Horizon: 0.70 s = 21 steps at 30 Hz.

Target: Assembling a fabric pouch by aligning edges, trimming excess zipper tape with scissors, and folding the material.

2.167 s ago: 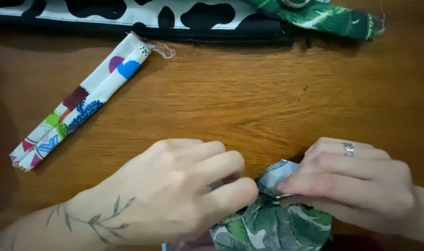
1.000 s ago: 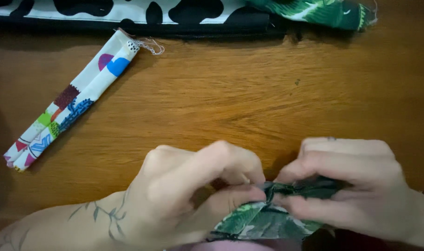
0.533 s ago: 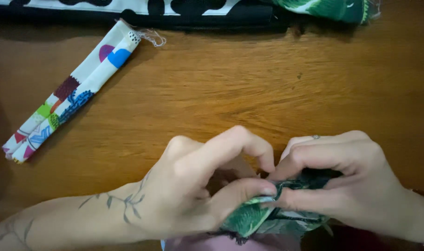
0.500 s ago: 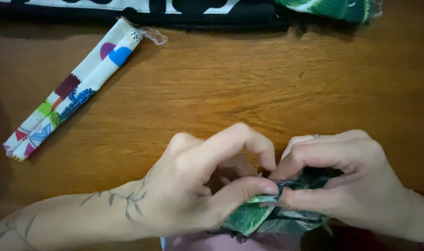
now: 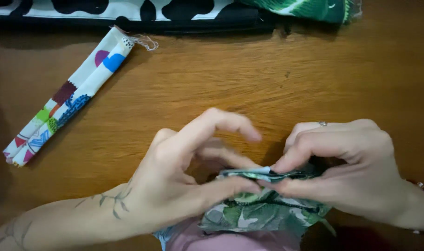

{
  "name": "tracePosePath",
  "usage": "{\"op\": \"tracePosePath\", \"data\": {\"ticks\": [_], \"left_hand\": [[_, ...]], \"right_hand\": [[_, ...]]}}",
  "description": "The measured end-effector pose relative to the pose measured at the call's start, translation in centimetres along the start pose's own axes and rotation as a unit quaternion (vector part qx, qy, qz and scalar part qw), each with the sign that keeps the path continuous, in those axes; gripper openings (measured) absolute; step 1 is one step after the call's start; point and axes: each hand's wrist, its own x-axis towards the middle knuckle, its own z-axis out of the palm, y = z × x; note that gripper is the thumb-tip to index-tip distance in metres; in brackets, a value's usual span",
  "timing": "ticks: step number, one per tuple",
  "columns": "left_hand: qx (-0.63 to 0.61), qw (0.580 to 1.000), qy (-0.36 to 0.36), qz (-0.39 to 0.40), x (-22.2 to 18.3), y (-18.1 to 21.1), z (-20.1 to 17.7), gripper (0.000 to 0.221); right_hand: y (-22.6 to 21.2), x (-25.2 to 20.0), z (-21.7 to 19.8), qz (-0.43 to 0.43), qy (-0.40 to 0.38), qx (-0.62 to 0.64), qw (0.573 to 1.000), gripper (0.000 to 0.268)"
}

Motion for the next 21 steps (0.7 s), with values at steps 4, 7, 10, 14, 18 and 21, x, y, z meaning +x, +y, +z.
{"op": "tracePosePath", "data": {"ticks": [4, 7, 10, 14, 18, 21], "left_hand": [[0.019, 0.998, 0.032, 0.051, -0.1, -0.4, 0.5, 0.017], [0.073, 0.987, 0.011, 0.142, -0.4, -1.2, 0.0, 0.028], [0.141, 0.974, -0.006, 0.177, -0.7, -1.4, -0.5, 0.021], [0.139, 0.969, -0.024, 0.202, -0.8, -1.7, -0.3, 0.029], [0.155, 0.973, 0.002, 0.174, -0.9, -1.7, -0.1, 0.023], [0.141, 0.979, 0.03, 0.144, -0.7, -1.2, -0.3, 0.026]], "right_hand": [[0.1, 0.0, -0.2, -0.006, -0.007, -0.001, 1.0, 0.015], [-0.4, 0.5, -1.0, 0.035, -0.042, 0.012, 0.998, 0.012], [-0.5, 0.3, -1.3, 0.027, -0.019, -0.019, 0.999, 0.022], [-0.5, 0.3, -1.5, 0.03, -0.017, -0.015, 0.999, 0.024], [-0.4, 0.2, -1.3, 0.033, 0.003, -0.02, 0.999, 0.025], [-0.4, -0.1, -1.9, 0.032, -0.001, -0.057, 0.998, 0.033]]}}
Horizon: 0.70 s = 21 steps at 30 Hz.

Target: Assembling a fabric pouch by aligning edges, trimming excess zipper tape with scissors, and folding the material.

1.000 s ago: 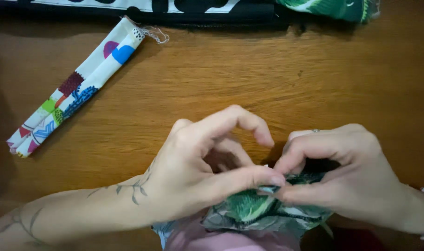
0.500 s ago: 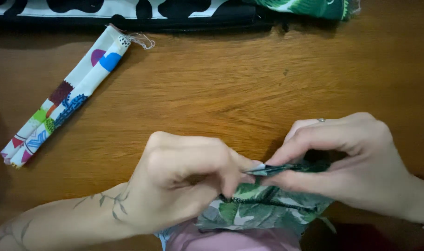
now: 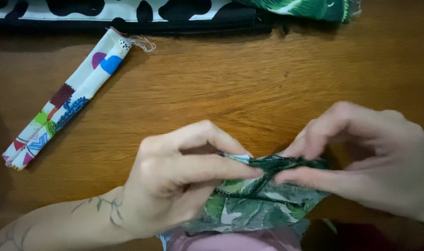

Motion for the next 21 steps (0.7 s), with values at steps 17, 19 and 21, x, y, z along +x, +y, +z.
{"op": "tracePosePath", "data": {"ticks": [17, 19, 21], "left_hand": [[-0.165, 0.966, 0.092, -0.175, 0.8, 0.9, -0.2, 0.02], [-0.166, 0.965, 0.126, -0.161, 0.9, 1.4, 0.1, 0.016], [-0.157, 0.965, 0.139, -0.158, 1.0, 1.5, 0.5, 0.014]], "right_hand": [[-0.6, 0.5, -0.5, -0.1, 0.085, -0.074, 0.989, 0.018], [-0.6, 0.6, -0.4, -0.105, 0.08, -0.046, 0.99, 0.016], [-0.6, 0.4, -0.3, -0.108, 0.082, -0.04, 0.99, 0.016]]}}
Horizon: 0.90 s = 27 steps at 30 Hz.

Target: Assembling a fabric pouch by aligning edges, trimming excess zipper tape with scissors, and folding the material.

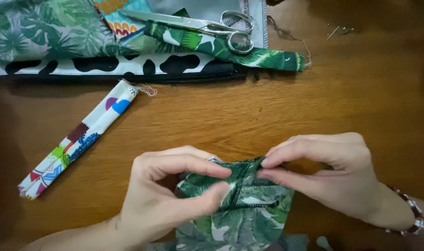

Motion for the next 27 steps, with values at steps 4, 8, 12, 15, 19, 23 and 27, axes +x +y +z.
{"op": "tracePosePath", "data": {"ticks": [4, 8, 12, 15, 19, 23, 27], "left_hand": [[0.066, 0.997, 0.041, 0.016, 0.0, -0.4, 0.4, 0.034], [0.073, 0.995, 0.059, 0.031, 0.0, -0.6, 0.7, 0.017], [0.058, 0.995, 0.021, 0.082, 0.0, -0.1, 0.5, 0.01], [0.079, 0.99, -0.003, 0.117, -0.1, -0.5, 0.3, 0.008], [0.084, 0.984, -0.018, 0.157, -0.2, -0.9, 0.3, 0.008], [0.081, 0.986, -0.018, 0.147, -0.2, -1.0, 0.2, 0.011], [0.058, 0.996, -0.011, 0.07, 0.2, -0.7, 0.0, 0.007]], "right_hand": [[0.0, -0.2, 0.4, -0.004, 0.001, 0.004, 1.0, 0.016], [-0.2, -0.3, 0.6, -0.014, 0.009, -0.002, 1.0, 0.015], [0.0, -0.4, 0.8, -0.003, 0.013, -0.012, 1.0, 0.015], [0.2, -0.3, 0.8, 0.002, 0.003, -0.002, 1.0, 0.015], [0.4, 0.0, 0.8, 0.004, -0.019, 0.026, 0.999, 0.01], [1.3, -0.5, 0.5, 0.005, -0.067, 0.028, 0.997, 0.007], [1.6, -0.6, 0.4, -0.044, -0.074, -0.011, 0.996, 0.01]]}}
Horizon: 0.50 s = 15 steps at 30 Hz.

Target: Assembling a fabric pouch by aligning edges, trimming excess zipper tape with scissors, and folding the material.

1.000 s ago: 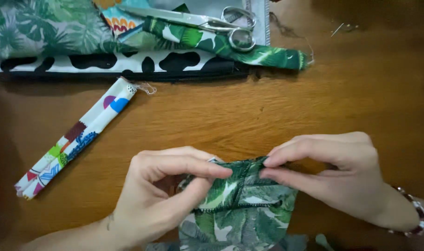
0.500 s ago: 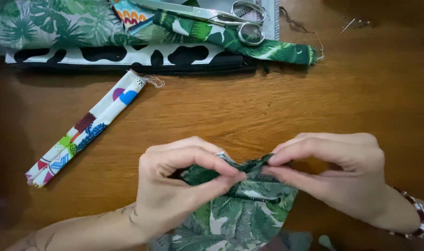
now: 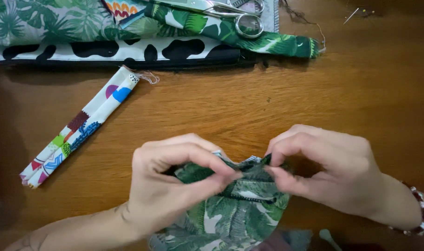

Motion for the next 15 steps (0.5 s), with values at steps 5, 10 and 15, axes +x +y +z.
{"op": "tracePosePath", "data": {"ticks": [5, 10, 15], "left_hand": [[0.007, 1.0, 0.017, -0.022, 0.28, 0.24, -0.16, 0.01], [0.053, 0.998, 0.005, 0.044, 0.1, 0.15, -0.34, 0.012], [0.043, 0.993, -0.05, 0.094, -0.21, 0.31, -0.78, 0.008]], "right_hand": [[-0.31, 0.09, -0.11, -0.002, 0.018, -0.019, 1.0, 0.014], [0.05, -0.4, -0.21, 0.013, 0.005, -0.008, 1.0, 0.012], [-0.03, 0.32, -0.01, -0.014, -0.005, 0.042, 0.999, 0.01]]}}
